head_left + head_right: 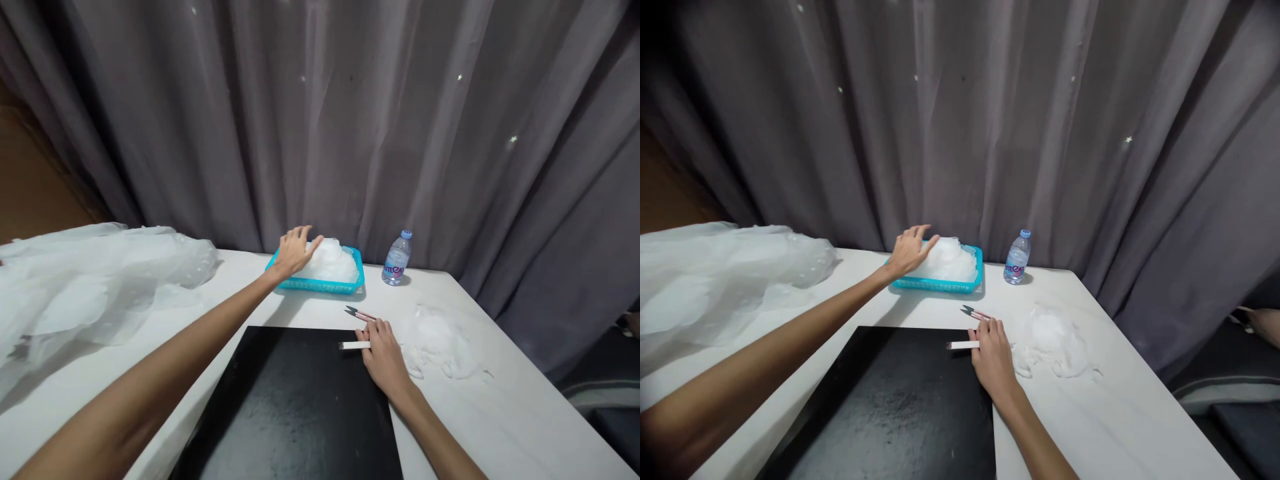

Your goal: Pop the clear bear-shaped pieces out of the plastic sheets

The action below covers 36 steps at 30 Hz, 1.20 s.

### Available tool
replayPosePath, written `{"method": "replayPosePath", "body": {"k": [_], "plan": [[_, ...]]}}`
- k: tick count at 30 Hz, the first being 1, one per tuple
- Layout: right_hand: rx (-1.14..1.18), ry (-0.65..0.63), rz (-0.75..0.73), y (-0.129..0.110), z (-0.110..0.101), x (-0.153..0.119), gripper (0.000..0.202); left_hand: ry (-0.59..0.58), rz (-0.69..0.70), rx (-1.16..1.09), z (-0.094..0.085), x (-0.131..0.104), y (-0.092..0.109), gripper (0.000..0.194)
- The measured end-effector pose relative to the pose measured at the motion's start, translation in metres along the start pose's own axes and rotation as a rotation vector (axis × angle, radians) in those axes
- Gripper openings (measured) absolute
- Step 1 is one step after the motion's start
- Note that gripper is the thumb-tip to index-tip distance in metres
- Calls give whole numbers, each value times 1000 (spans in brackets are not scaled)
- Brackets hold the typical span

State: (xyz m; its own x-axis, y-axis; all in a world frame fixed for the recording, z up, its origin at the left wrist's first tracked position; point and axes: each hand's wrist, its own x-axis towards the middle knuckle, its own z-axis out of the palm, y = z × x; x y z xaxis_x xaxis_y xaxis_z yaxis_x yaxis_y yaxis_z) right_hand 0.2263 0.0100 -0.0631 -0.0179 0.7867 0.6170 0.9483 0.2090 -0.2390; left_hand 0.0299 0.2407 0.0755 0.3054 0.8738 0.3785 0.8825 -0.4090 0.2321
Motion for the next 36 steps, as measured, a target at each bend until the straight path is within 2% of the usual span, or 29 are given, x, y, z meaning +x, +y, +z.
{"method": "replayPosePath", "body": {"k": [3,6,12,17,19,22,25,27,29,33,36], "plan": [[5,-2,-5,0,-1,0,19,-139,121,7,2,1,7,53],[7,-7,-6,-1,-3,1,18,-236,129,27,3,12,4,52],[13,-22,-5,-1,-3,3,15,-335,85,67,0,37,-7,45],[17,-25,2,-1,-3,3,14,-380,86,85,-1,45,-5,51],[14,-25,5,-1,-3,2,14,-373,86,87,-6,46,-3,58],[13,-27,5,-1,-2,2,15,-303,51,91,-17,45,-5,66],[19,-31,7,-1,-2,1,16,-230,-78,92,-22,38,-13,73],[24,-30,12,-1,-2,0,17,-221,-164,84,-16,32,-19,67],[27,-31,17,-1,-2,0,17,-226,-183,61,-3,26,-25,51],[31,-49,16,1,-3,0,15,-203,-106,-9,20,21,-32,41],[34,-60,13,3,-5,1,15,-181,-49,-57,24,21,-38,45]]}}
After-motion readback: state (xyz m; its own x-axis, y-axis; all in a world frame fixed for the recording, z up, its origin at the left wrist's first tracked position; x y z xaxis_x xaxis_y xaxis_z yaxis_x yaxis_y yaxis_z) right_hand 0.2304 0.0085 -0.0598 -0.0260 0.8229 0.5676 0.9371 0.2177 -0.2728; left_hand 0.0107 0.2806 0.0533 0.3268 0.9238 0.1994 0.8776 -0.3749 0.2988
